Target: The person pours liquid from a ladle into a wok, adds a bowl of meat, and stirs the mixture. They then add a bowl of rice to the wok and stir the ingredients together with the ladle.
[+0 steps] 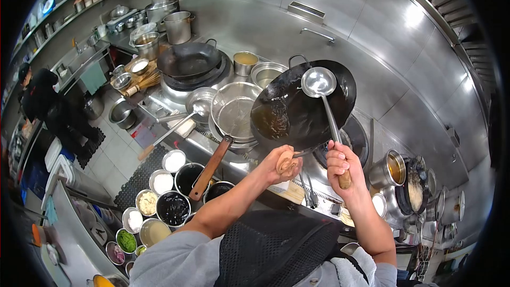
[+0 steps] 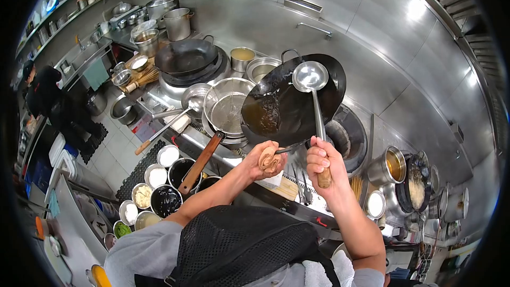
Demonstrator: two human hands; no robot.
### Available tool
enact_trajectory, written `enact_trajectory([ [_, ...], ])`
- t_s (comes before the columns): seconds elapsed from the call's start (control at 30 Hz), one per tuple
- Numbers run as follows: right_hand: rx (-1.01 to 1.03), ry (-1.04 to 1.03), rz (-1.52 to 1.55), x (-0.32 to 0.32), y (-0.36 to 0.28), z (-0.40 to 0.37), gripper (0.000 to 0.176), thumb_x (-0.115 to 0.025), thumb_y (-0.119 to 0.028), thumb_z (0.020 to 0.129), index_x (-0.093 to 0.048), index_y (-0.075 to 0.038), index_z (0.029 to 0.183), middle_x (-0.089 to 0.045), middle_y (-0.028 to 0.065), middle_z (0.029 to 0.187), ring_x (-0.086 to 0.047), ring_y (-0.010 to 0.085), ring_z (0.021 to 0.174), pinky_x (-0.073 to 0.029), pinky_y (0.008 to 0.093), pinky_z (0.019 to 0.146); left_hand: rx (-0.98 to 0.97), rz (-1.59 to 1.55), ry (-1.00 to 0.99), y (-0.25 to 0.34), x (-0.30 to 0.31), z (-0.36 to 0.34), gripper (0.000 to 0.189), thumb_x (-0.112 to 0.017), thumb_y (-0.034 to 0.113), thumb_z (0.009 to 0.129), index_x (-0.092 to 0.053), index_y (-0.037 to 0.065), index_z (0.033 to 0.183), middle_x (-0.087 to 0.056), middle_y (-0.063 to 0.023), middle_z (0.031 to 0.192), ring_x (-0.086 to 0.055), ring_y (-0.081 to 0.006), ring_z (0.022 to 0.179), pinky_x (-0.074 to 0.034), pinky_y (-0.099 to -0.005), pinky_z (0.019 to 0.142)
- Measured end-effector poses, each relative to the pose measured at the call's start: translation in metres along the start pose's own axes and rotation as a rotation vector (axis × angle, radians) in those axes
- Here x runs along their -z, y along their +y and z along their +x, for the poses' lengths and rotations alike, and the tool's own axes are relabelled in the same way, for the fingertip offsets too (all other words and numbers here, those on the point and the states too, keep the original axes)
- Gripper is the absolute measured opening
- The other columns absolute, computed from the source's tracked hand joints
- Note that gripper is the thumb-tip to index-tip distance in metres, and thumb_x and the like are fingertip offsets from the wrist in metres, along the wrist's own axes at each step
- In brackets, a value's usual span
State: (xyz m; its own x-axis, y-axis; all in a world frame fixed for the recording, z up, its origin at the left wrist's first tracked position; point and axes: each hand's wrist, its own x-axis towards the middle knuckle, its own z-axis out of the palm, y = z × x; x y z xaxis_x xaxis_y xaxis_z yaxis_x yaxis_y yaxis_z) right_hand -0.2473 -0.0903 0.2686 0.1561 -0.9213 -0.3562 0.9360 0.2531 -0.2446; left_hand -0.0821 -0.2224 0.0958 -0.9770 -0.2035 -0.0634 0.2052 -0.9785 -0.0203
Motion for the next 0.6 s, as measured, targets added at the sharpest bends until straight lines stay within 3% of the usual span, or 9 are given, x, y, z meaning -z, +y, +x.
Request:
enact_trajectory([
  [0.13, 0.011, 0.011, -0.051, -0.013, 0.005, 0.014, 0.014, -0.055, -0.016, 0.105, -0.06, -0.003, 0.109, -0.048, -0.0037, 0.069, -0.045, 0.0063, 0.049, -0.041, 0.0237, 0.044, 0.029, -0.094, -0.08, 0.004, -0.005, 0.0, 0.029, -0.058, 0.033, 0.094, -0.061, 0.005, 0.102, -0.066, -0.0099, 0.098, -0.066, -0.0227, 0.09, -0.06, -0.0368, 0.069],
  [0.27, 0.012, 0.018, -0.113, -0.025, 0.007, 0.031, 0.01, -0.055, -0.016, 0.105, -0.056, -0.007, 0.103, -0.048, -0.004, 0.069, -0.045, 0.0057, 0.049, -0.04, 0.023, 0.044, 0.037, -0.163, -0.07, 0.009, -0.015, 0.0, 0.028, -0.058, 0.031, 0.092, -0.064, 0.004, 0.097, -0.067, -0.0106, 0.092, -0.068, -0.024, 0.084, -0.06, -0.037, 0.07],
  [0.33, 0.007, 0.023, -0.127, -0.029, 0.009, 0.041, 0.01, -0.055, -0.016, 0.105, -0.054, -0.008, 0.1, -0.047, -0.004, 0.069, -0.045, 0.0054, 0.049, -0.04, 0.0229, 0.044, 0.065, -0.222, -0.158, 0.012, -0.014, 0.003, 0.032, -0.059, 0.032, 0.092, -0.065, 0.001, 0.101, -0.067, -0.0098, 0.091, -0.068, -0.0235, 0.085, -0.06, -0.0363, 0.07],
  [0.4, 0.006, 0.012, -0.164, -0.034, 0.009, 0.052, 0.011, -0.053, -0.015, 0.106, -0.057, -0.004, 0.106, -0.048, -0.0044, 0.07, -0.046, 0.005, 0.05, -0.041, 0.0226, 0.044, 0.096, -0.263, -0.187, 0.015, -0.008, 0.006, 0.036, -0.059, 0.032, 0.092, -0.065, -0.002, 0.103, -0.067, -0.0105, 0.095, -0.066, -0.0214, 0.086, -0.059, -0.0342, 0.071],
  [0.53, -0.003, 0.045, -0.246, -0.053, 0.015, 0.063, 0.009, -0.056, -0.015, 0.105, -0.055, -0.007, 0.103, -0.049, -0.0044, 0.069, -0.046, 0.0047, 0.049, -0.04, 0.0227, 0.043, 0.07, -0.319, -0.366, 0.007, -0.008, 0.019, 0.044, -0.059, 0.033, 0.094, -0.062, -0.004, 0.115, -0.064, -0.0132, 0.104, -0.06, -0.0187, 0.087, -0.056, -0.0321, 0.074],
  [0.57, -0.03, 0.044, -0.385, -0.056, 0.016, 0.064, 0.03, -0.061, -0.025, 0.102, -0.049, -0.016, 0.077, -0.044, -0.0066, 0.056, -0.047, 0.0079, 0.048, -0.045, 0.0257, 0.045, -0.023, -0.29, -0.413, 0.005, -0.008, 0.023, 0.045, -0.058, 0.034, 0.095, -0.06, -0.004, 0.12, -0.064, -0.0136, 0.106, -0.06, -0.0188, 0.087, -0.056, -0.0327, 0.074],
  [0.6, -0.064, 0.03, -0.424, -0.052, 0.011, 0.069, 0.031, -0.062, -0.029, 0.101, -0.049, -0.018, 0.075, -0.044, -0.0073, 0.054, -0.049, 0.0098, 0.046, -0.047, 0.0282, 0.044, -0.115, -0.261, -0.458, 0.001, -0.008, 0.028, 0.047, -0.057, 0.034, 0.096, -0.059, -0.003, 0.125, -0.065, -0.0141, 0.109, -0.06, -0.0189, 0.087, -0.056, -0.0333, 0.074],
])
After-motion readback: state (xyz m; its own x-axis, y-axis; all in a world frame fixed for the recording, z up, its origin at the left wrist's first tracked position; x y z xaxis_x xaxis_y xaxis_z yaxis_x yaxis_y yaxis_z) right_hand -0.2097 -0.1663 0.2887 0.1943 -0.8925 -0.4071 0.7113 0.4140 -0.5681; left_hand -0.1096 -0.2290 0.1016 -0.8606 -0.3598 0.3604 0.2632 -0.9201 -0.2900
